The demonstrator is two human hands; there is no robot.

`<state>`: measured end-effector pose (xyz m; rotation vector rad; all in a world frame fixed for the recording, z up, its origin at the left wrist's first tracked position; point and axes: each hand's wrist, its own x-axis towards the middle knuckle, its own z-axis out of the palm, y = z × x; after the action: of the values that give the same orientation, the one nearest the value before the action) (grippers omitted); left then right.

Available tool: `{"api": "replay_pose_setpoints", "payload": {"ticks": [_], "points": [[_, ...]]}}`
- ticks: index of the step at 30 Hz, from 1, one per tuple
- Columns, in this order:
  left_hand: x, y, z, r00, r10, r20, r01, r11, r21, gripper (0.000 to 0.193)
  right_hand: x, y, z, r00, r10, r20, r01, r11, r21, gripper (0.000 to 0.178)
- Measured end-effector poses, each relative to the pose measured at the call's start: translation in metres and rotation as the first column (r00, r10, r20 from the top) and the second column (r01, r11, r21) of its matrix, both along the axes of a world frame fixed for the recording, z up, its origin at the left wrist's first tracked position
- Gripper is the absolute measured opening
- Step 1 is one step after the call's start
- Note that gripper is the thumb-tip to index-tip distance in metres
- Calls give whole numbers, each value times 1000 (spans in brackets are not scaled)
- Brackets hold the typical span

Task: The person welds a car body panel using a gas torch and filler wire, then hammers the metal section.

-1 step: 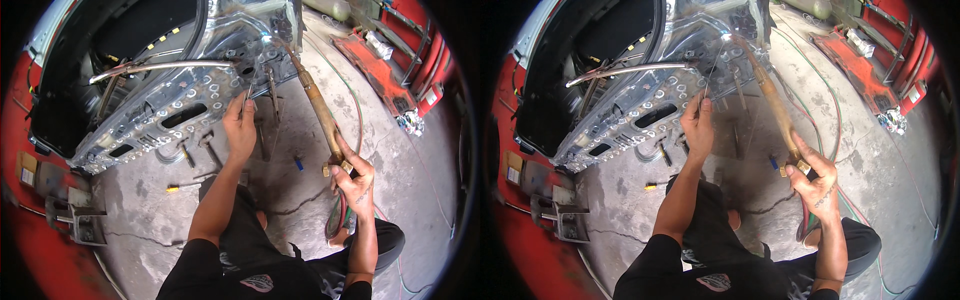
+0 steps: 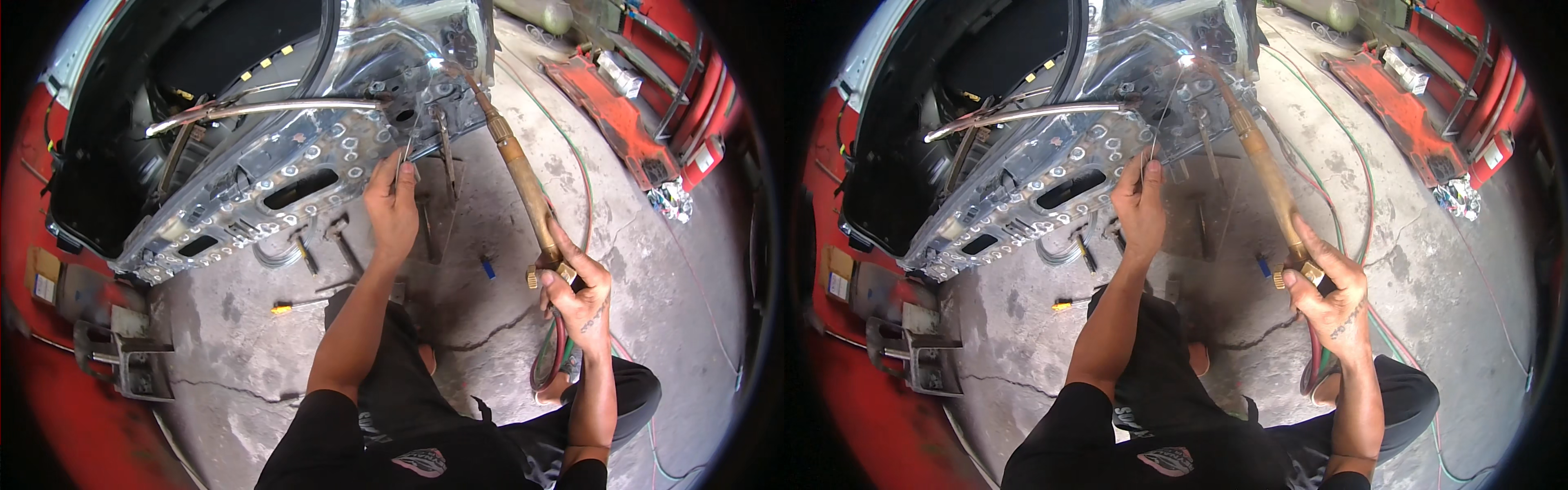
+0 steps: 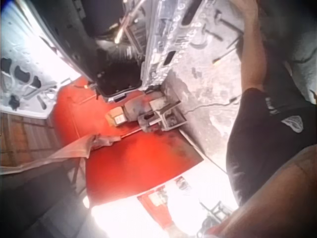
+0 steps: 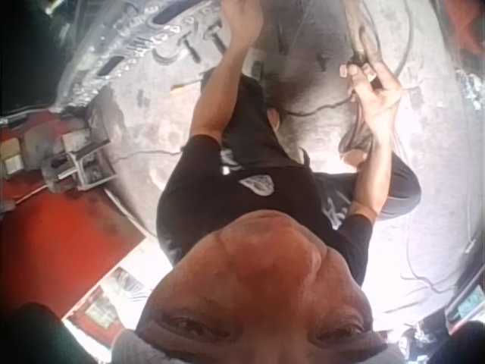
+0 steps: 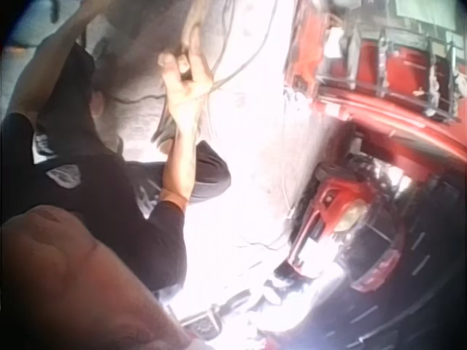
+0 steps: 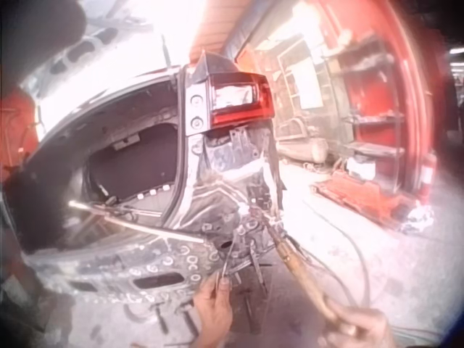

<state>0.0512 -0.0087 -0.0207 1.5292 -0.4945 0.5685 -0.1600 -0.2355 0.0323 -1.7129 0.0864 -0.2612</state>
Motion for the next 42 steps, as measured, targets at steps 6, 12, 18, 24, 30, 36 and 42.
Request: {"api": "replay_pose_setpoints", "payload": {"ticks": [6,12,18,24,30,36,42], "points": [[-3,-2,3,1000,-2,-11,2,1000,-11,30,2,-1,-6,997,-15,72,19,998,-59,61],[-2,0,2,1000,2,-15,-3,1000,-19,30,2,1,-5,998,-22,50,23,999,-33,62],[-1,-2,2,1000,-4,4,4,1000,-22,29,2,-1,-7,996,-26,80,30,998,-52,63],[-1,-1,2,1000,6,8,-6,1000,-18,29,3,3,-8,999,-17,43,18,1000,-23,70],[-1,-1,2,1000,-5,1,5,1000,-28,29,3,4,-6,998,-29,51,32,998,-61,71],[-2,-2,3,1000,-8,-8,7,999,-38,28,3,3,-9,999,-35,36,38,997,-67,70],[-2,-1,4,1000,6,0,-6,999,-32,28,4,5,-8,999,-36,35,38,998,-55,70]]}}
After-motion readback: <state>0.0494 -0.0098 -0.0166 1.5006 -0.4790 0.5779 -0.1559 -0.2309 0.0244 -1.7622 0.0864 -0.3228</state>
